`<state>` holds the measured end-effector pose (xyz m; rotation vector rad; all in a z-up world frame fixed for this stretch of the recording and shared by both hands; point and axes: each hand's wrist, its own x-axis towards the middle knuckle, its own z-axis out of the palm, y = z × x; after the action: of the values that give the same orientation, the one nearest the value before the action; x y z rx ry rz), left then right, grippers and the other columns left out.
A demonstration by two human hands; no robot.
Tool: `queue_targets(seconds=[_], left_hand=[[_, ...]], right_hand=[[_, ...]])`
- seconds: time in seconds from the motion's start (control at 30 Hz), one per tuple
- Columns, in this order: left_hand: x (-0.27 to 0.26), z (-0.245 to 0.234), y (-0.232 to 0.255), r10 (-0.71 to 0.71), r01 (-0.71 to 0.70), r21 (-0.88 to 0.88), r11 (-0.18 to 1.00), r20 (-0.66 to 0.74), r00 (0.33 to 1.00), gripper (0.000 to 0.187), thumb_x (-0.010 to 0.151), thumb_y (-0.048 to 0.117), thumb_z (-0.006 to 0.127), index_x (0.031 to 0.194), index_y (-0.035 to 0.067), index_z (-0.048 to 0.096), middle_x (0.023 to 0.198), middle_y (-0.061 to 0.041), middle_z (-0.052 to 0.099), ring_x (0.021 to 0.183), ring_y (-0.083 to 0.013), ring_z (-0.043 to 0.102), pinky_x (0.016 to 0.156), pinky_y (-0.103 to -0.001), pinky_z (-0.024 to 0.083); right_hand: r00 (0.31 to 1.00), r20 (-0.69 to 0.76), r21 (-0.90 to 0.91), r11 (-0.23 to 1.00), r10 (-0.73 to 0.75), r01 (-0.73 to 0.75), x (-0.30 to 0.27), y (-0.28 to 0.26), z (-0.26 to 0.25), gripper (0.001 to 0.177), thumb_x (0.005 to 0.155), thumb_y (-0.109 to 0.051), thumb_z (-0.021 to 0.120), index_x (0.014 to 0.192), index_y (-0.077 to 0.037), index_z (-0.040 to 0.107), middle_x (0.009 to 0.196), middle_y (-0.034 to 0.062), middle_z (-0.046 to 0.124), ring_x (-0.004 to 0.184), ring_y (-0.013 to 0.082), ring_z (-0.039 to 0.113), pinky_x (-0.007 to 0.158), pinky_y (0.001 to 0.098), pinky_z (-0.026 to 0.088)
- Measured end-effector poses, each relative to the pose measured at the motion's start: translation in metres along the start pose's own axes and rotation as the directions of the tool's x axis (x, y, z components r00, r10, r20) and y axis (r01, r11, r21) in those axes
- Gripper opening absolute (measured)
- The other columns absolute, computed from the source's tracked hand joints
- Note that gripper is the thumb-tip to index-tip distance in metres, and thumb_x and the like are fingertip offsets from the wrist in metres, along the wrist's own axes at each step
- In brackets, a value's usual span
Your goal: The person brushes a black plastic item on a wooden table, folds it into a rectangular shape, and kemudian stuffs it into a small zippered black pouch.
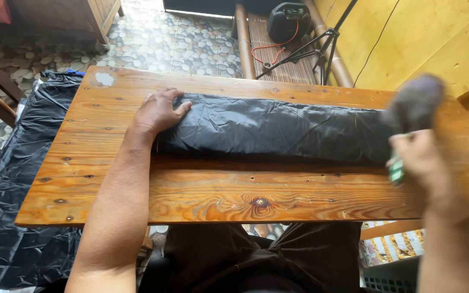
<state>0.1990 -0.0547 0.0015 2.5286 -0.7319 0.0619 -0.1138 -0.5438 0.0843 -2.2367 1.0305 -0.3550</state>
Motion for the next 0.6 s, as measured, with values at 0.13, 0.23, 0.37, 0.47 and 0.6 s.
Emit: queue_targets(seconds=[0.13,0.23,0.37,0.47,0.6], left_hand=[[0.005,0.004,-0.003,0.004,-0.004,0.014,1.000,0.003,1.000,0.060,0.095,0.054,0.056,0.136,0.011,0.064,0.142,-0.011,0.061,0.128,-0.0367,0.054,0.113,-0.046,0.035],[0.001,0.003,-0.001,-0.023,0.022,0.024,0.999,0.024,0.999,0.058,0.093,0.046,0.051,0.139,0.011,0.060,0.145,-0.012,0.057,0.132,-0.0356,0.051,0.115,-0.047,0.032],[0.004,0.005,-0.007,-0.118,0.112,0.065,0.992,0.084,0.989,0.061,0.088,0.032,0.049,0.148,0.019,0.052,0.159,-0.017,0.042,0.149,-0.0323,0.034,0.125,-0.054,0.016],[0.003,0.008,-0.008,-0.113,0.108,0.081,0.991,0.064,0.991,0.051,0.097,0.048,0.051,0.142,0.025,0.060,0.158,-0.017,0.043,0.151,-0.0308,0.032,0.122,-0.060,0.018],[0.001,0.005,-0.005,-0.122,0.116,0.093,0.989,0.063,0.990,0.050,0.097,0.049,0.051,0.141,0.026,0.062,0.159,-0.017,0.043,0.151,-0.0292,0.031,0.120,-0.063,0.017]], right_hand=[[0.942,0.336,-0.188,0.978,-0.017,0.085,-0.197,-0.106,0.064,0.055,0.100,-0.036,0.045,0.147,-0.011,0.037,0.134,0.0134,0.053,0.116,0.0290,0.052,0.098,0.0439,0.037],[0.707,0.565,0.030,0.868,-0.425,0.496,-0.250,-0.084,0.105,0.069,0.097,-0.034,0.051,0.160,-0.017,0.029,0.159,0.0107,0.045,0.142,0.0287,0.046,0.111,0.0395,0.036],[0.593,0.588,0.202,0.809,-0.551,0.552,-0.258,-0.085,0.092,0.064,0.098,-0.030,0.056,0.159,-0.020,0.038,0.153,0.0092,0.058,0.139,0.0223,0.057,0.112,0.0318,0.038],[0.840,0.537,-0.143,0.972,-0.080,0.184,-0.220,-0.072,0.065,0.067,0.093,-0.038,0.056,0.157,-0.044,0.040,0.159,-0.0076,0.050,0.147,0.0099,0.049,0.118,0.0237,0.032],[0.943,0.296,-0.463,0.886,0.150,0.004,-0.169,-0.037,0.030,0.068,0.095,-0.046,0.044,0.161,-0.051,0.028,0.154,0.0115,0.050,0.140,0.0390,0.051,0.114,0.0408,0.041]])
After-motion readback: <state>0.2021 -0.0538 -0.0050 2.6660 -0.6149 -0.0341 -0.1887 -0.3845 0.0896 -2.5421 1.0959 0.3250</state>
